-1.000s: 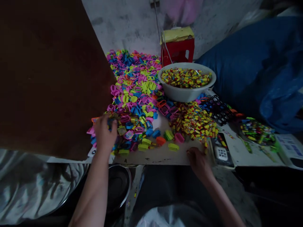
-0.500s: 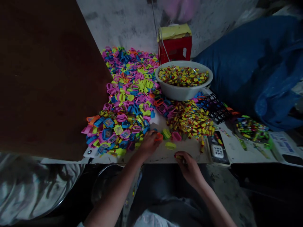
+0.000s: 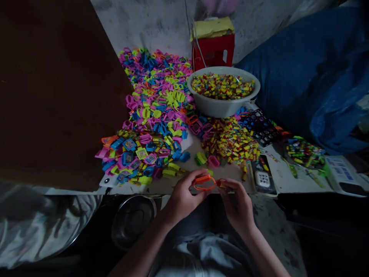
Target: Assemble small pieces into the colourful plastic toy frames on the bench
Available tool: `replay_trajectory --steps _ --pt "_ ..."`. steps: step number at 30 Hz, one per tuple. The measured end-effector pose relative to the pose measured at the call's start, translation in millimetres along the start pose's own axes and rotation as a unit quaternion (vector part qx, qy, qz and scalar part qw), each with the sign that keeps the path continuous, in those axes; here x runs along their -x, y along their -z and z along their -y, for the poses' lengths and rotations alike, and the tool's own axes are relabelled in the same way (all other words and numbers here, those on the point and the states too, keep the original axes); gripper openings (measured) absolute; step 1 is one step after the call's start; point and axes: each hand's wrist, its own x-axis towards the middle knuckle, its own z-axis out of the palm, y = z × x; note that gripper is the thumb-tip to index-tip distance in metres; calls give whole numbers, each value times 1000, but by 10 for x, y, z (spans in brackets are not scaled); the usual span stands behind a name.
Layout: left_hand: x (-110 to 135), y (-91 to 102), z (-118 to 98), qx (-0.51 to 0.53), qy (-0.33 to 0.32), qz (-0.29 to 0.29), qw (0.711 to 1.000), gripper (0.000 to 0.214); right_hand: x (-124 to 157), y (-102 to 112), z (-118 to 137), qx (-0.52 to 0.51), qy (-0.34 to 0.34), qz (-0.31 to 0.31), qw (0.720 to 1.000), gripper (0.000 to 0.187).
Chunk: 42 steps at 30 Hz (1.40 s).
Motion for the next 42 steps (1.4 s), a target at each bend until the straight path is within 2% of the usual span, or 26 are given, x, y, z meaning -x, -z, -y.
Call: replay_trajectory --steps 5,12,16,19,23,27,30,33,36,39,41,42 --pt "17 2 -6 -46 -3 -10 999 40 -6 39 23 5 33 30 999 17" --pt "68 3 -65 -28 15 8 999 42 20 57 56 18 37 8 999 16" --pt "89 16 -138 -27 28 6 999 44 -22 109 108 27 64 39 997 16" --pt "82 13 -167 30 70 9 997 46 -57 171 160 52 89 77 992 14" --pt "75 8 -156 119 141 46 982 55 -77 244 194 139 117 148 972 10" --pt "92 49 -105 163 191 111 962 64 -53 284 181 212 159 172 949 5" --pt "94 122 -91 144 222 157 952 65 -2 258 172 219 184 184 940 10" --pt "77 192 -110 109 228 167 953 63 57 154 181 214 173 165 947 13" --pt "52 236 -128 92 218 162 958 59 75 24 188 205 158 138 956 16" --pt "24 332 -118 44 180 137 973 53 10 0 113 203 125 157 959 8" --pt "-3 496 -108 -45 130 55 989 48 -66 94 -23 251 88 146 953 17" --pt "-21 619 -105 -107 105 -7 989 47 -102 170 -115 294 63 124 946 26"
